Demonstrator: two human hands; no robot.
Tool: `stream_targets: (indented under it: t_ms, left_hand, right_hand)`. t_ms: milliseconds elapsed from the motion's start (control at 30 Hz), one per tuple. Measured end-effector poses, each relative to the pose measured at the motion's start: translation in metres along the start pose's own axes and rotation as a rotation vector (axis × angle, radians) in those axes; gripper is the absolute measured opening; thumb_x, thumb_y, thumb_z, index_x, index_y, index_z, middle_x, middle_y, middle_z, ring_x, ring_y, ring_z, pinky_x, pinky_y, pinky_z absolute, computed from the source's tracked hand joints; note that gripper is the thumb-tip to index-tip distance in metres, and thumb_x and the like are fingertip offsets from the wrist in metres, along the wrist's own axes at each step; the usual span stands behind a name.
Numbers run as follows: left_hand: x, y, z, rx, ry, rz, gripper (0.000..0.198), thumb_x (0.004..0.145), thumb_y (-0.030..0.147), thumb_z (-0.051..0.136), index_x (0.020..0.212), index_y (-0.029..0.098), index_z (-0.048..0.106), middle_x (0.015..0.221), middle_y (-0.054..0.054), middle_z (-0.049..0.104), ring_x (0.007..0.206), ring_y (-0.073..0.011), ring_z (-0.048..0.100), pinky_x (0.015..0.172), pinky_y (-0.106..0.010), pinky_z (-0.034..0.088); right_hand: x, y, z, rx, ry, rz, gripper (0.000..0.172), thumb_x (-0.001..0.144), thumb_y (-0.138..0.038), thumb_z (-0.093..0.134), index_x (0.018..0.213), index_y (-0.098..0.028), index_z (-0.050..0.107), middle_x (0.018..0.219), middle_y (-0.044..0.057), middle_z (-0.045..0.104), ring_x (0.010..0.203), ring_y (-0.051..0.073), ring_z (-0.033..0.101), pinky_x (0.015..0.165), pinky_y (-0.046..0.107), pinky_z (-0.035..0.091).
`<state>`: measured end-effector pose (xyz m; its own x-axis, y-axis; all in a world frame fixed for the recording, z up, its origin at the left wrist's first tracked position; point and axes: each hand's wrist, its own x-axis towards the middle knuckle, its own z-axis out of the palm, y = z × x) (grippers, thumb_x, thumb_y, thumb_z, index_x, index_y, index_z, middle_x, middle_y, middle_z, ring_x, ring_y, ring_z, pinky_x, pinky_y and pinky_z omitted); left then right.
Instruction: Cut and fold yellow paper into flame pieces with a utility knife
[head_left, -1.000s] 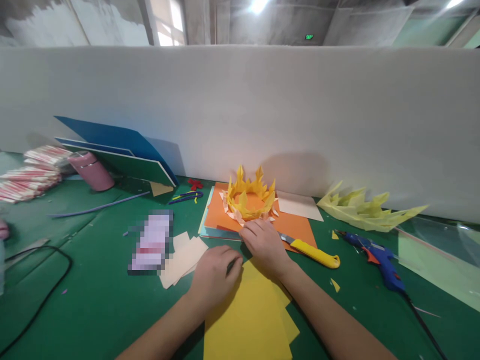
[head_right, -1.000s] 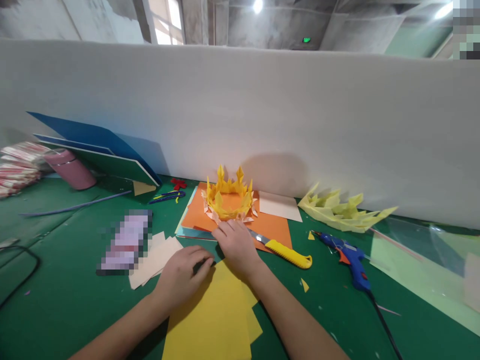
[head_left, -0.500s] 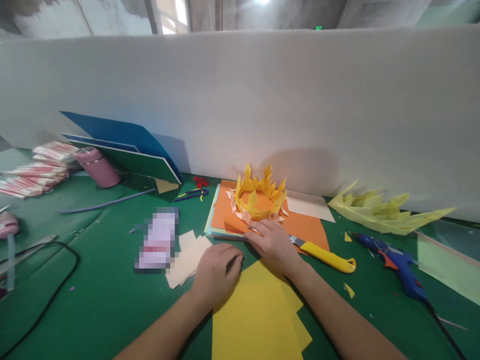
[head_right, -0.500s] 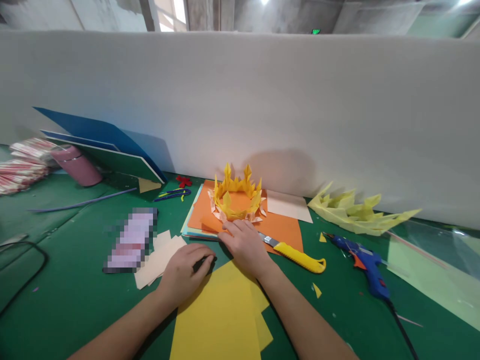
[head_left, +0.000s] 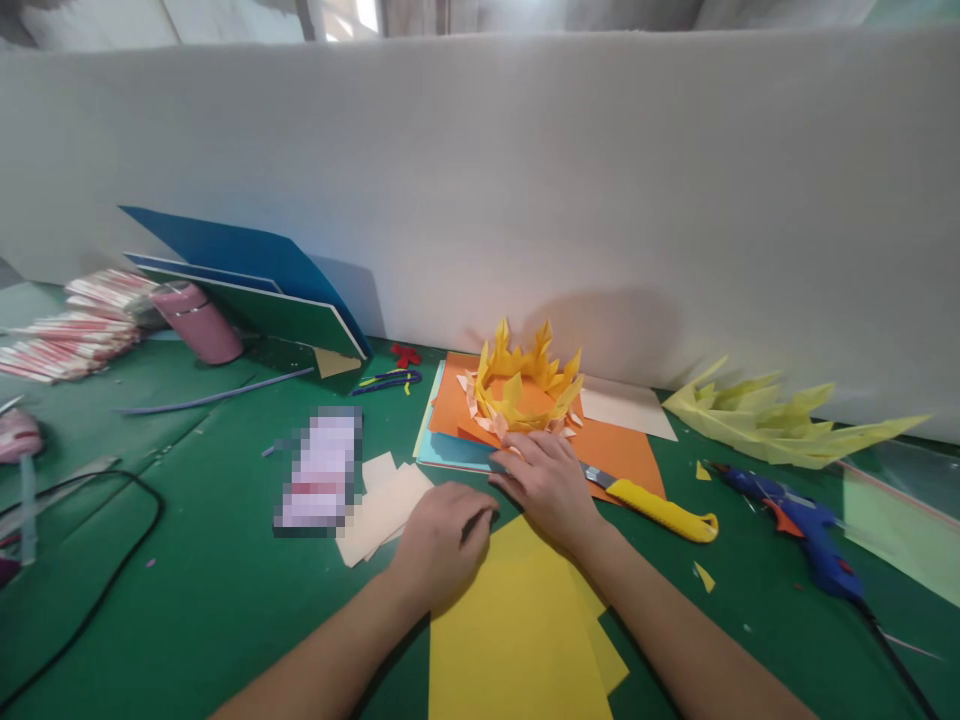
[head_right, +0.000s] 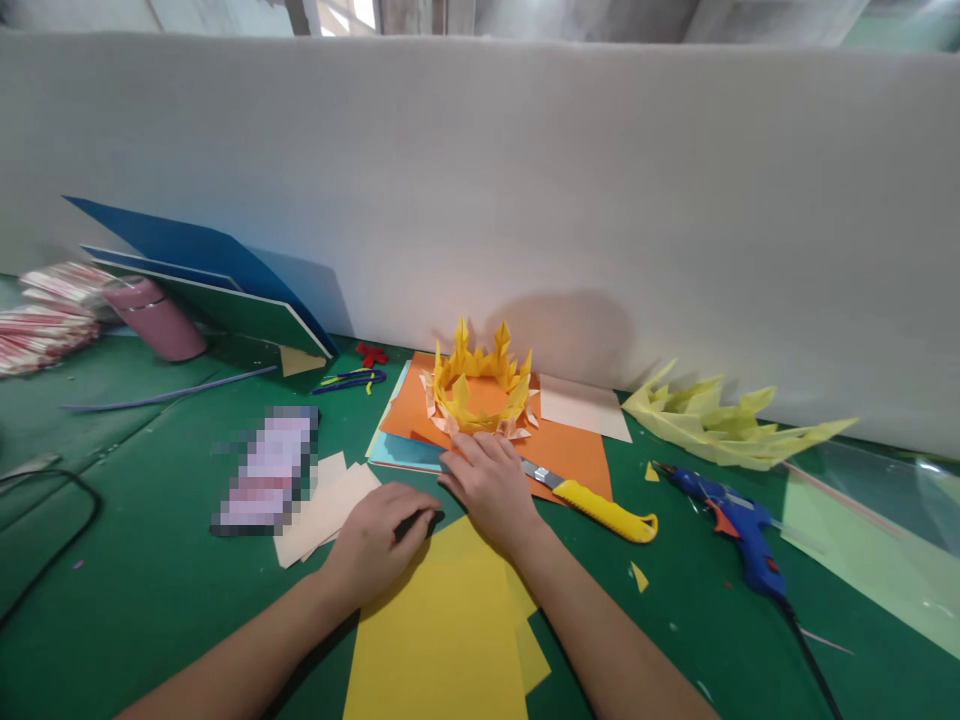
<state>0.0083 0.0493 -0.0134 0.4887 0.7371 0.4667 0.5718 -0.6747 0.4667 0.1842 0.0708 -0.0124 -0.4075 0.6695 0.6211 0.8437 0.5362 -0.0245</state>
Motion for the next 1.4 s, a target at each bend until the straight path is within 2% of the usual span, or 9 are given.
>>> stream_targets:
  t_ms: [133, 367, 700, 833, 967, 1100, 1167, 1300, 1400]
  left_hand:
    - [0.000, 0.000, 0.000, -0.001, -0.013, 0.006, 0.022, 0.083, 0.011, 0.046, 0.079, 0.019, 0.066, 0.072, -0.004, 0.069, 0.068, -0.0189, 0.061, 0.063, -0.031, 0.049]
    - [0.000, 0.001, 0.001, -0.048, 0.030, 0.005, 0.022, 0.083, 0.010, 0.045, 0.081, 0.019, 0.065, 0.074, -0.004, 0.070, 0.069, -0.0188, 0.062, 0.064, -0.032, 0.050]
    - [0.001, -0.001, 0.000, -0.135, 0.051, -0.075, 0.020, 0.083, 0.011, 0.047, 0.081, 0.019, 0.065, 0.078, -0.004, 0.071, 0.073, -0.0185, 0.065, 0.068, -0.033, 0.054]
    - [0.002, -0.005, 0.000, -0.272, 0.126, -0.141, 0.021, 0.083, 0.011, 0.046, 0.083, 0.019, 0.065, 0.080, -0.005, 0.069, 0.074, -0.0164, 0.066, 0.068, -0.030, 0.055]
    - [0.001, -0.007, 0.004, -0.527, 0.145, -0.278, 0.019, 0.083, 0.014, 0.047, 0.085, 0.019, 0.065, 0.085, -0.005, 0.066, 0.063, -0.0125, 0.065, 0.060, -0.026, 0.057]
    - [0.004, -0.007, 0.011, -0.834, 0.229, -0.537, 0.017, 0.075, 0.019, 0.060, 0.092, 0.020, 0.064, 0.121, -0.010, 0.055, 0.072, -0.0121, 0.068, 0.065, -0.026, 0.058]
    - [0.007, -0.008, 0.012, -0.969, 0.308, -0.654, 0.027, 0.069, 0.020, 0.067, 0.096, 0.020, 0.061, 0.128, -0.010, 0.051, 0.082, -0.0154, 0.068, 0.071, -0.027, 0.057]
    - [0.012, -0.010, 0.006, -1.188, 0.395, -0.847, 0.063, 0.064, 0.018, 0.072, 0.122, 0.024, 0.047, 0.118, -0.009, 0.060, 0.104, -0.0220, 0.064, 0.085, -0.031, 0.052]
    - [0.015, -0.010, -0.001, -1.269, 0.427, -0.899, 0.073, 0.066, 0.018, 0.071, 0.132, 0.029, 0.040, 0.134, -0.008, 0.052, 0.121, -0.0225, 0.053, 0.093, -0.031, 0.046]
  right_hand:
    - [0.002, 0.001, 0.001, -0.023, -0.004, 0.003, 0.020, 0.094, -0.030, 0.048, 0.087, -0.021, 0.064, 0.094, 0.006, 0.067, 0.083, 0.022, 0.050, 0.072, 0.034, 0.032]
    - [0.003, 0.006, 0.002, 0.057, -0.032, 0.031, 0.021, 0.095, -0.031, 0.048, 0.088, -0.023, 0.066, 0.088, 0.004, 0.069, 0.077, 0.021, 0.051, 0.071, 0.034, 0.033]
    - [0.007, 0.013, 0.005, 0.140, -0.021, 0.077, 0.022, 0.094, -0.028, 0.049, 0.087, -0.023, 0.069, 0.086, 0.002, 0.072, 0.073, 0.021, 0.050, 0.067, 0.034, 0.034]
    - [0.006, 0.011, 0.007, 0.131, -0.006, 0.101, 0.026, 0.096, -0.024, 0.044, 0.085, -0.020, 0.067, 0.070, 0.004, 0.065, 0.069, 0.021, 0.049, 0.064, 0.033, 0.032]
    - [0.006, 0.010, 0.010, 0.142, 0.003, 0.149, 0.029, 0.096, -0.025, 0.042, 0.077, -0.019, 0.063, 0.059, 0.002, 0.055, 0.063, 0.019, 0.048, 0.061, 0.031, 0.031]
    - [0.006, 0.011, 0.012, 0.200, -0.040, 0.217, 0.022, 0.093, -0.023, 0.048, 0.077, -0.020, 0.062, 0.061, 0.002, 0.055, 0.064, 0.019, 0.048, 0.061, 0.029, 0.031]
    - [0.006, 0.012, 0.012, 0.228, -0.058, 0.265, 0.019, 0.091, -0.022, 0.050, 0.076, -0.020, 0.062, 0.064, 0.002, 0.057, 0.067, 0.019, 0.049, 0.063, 0.030, 0.032]
    - [0.006, 0.013, 0.012, 0.265, -0.076, 0.309, 0.017, 0.089, -0.023, 0.053, 0.074, -0.022, 0.060, 0.066, 0.002, 0.060, 0.068, 0.019, 0.049, 0.065, 0.030, 0.032]
    - [0.005, 0.013, 0.012, 0.265, -0.094, 0.309, 0.016, 0.090, -0.024, 0.053, 0.076, -0.022, 0.061, 0.066, 0.002, 0.059, 0.067, 0.019, 0.049, 0.064, 0.030, 0.032]
